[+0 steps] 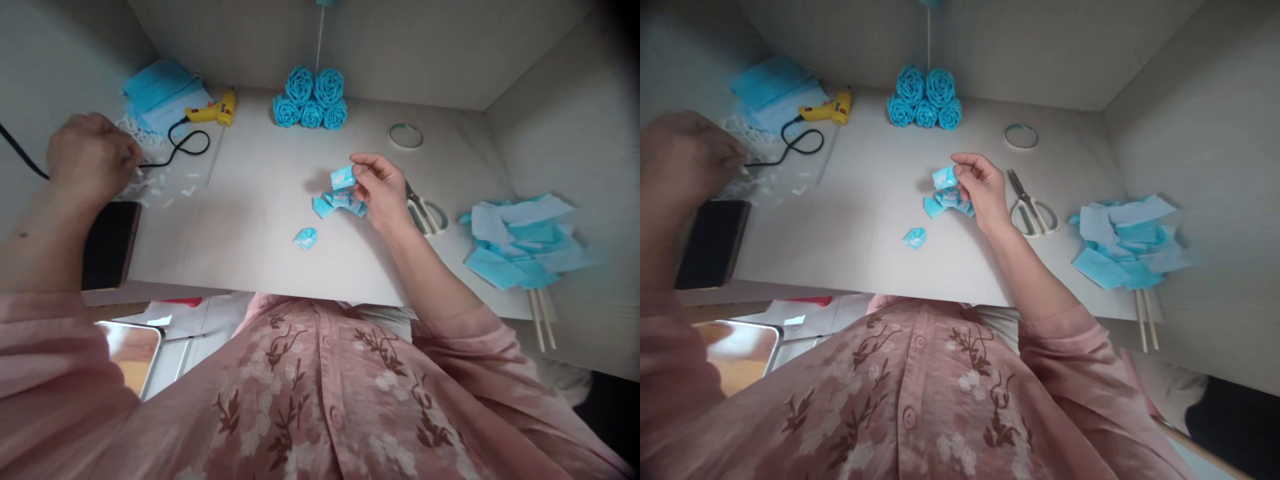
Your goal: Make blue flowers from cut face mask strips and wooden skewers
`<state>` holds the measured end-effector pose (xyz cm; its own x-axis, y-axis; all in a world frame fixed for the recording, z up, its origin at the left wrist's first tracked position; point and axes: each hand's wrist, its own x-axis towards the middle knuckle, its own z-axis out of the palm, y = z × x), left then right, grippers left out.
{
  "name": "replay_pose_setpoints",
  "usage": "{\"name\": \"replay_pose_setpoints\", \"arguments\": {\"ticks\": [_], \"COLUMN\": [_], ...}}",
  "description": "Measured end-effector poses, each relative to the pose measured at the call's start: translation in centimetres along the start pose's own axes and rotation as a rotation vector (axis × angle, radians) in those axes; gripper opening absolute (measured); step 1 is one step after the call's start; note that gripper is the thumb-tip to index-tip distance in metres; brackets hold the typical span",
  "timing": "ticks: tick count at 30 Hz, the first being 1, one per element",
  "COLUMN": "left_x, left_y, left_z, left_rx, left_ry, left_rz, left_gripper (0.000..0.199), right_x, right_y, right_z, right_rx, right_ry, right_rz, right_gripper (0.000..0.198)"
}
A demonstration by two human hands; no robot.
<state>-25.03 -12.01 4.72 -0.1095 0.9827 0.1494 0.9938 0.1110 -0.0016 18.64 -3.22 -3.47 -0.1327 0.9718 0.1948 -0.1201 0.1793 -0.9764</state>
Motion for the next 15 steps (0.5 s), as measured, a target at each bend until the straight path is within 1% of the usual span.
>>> {"name": "replay_pose_setpoints", "arguments": {"ticks": [1, 2, 4, 6, 8, 9, 10, 12, 13, 15], "left_x": [-0.4, -0.7, -1.3, -1.7, -2.2, -2.4, -2.6, -2.8, -2.9, -2.7], "left_y": [0.7, 1.4, 2.8, 4.5, 7.0, 8.6, 10.3, 13.8, 15.5, 18.2], "left_z": [-0.2, -0.4, -0.6, -0.4, 0.3, 0.9, 1.6, 3.1, 3.9, 5.2], "left_rx": [0.002, -0.012, -0.046, -0.108, -0.199, -0.270, -0.352, -0.467, -0.520, -0.572], "left_ry": [0.064, 0.100, 0.098, 0.130, 0.207, 0.210, 0.151, 0.026, -0.016, -0.151], "left_rz": [-0.014, -0.001, 0.090, 0.171, 0.245, 0.298, 0.371, 0.502, 0.534, 0.565], "left_gripper": [0.062, 0.059, 0.056, 0.054, 0.044, 0.037, 0.032, 0.032, 0.032, 0.029], "right_x": [0.0, -0.1, -0.2, -0.4, -0.7, -0.9, -1.1, -1.3, -1.4, -1.5], "right_y": [-0.1, -0.3, -0.6, -1.0, -1.4, -1.6, -1.8, -2.1, -2.1, -2.1], "right_z": [0.1, 0.1, 0.3, 0.4, 0.6, 0.6, 0.7, 0.7, 0.7, 0.6], "right_rx": [0.004, 0.014, 0.032, 0.020, -0.013, -0.027, -0.035, -0.045, -0.048, -0.059], "right_ry": [-0.005, -0.012, -0.023, -0.021, -0.010, -0.007, -0.007, -0.024, -0.039, -0.076], "right_rz": [-0.027, -0.055, -0.110, -0.147, -0.160, -0.159, -0.158, -0.155, -0.156, -0.161], "right_gripper": [0.027, 0.027, 0.027, 0.026, 0.026, 0.026, 0.027, 0.028, 0.028, 0.027]}}
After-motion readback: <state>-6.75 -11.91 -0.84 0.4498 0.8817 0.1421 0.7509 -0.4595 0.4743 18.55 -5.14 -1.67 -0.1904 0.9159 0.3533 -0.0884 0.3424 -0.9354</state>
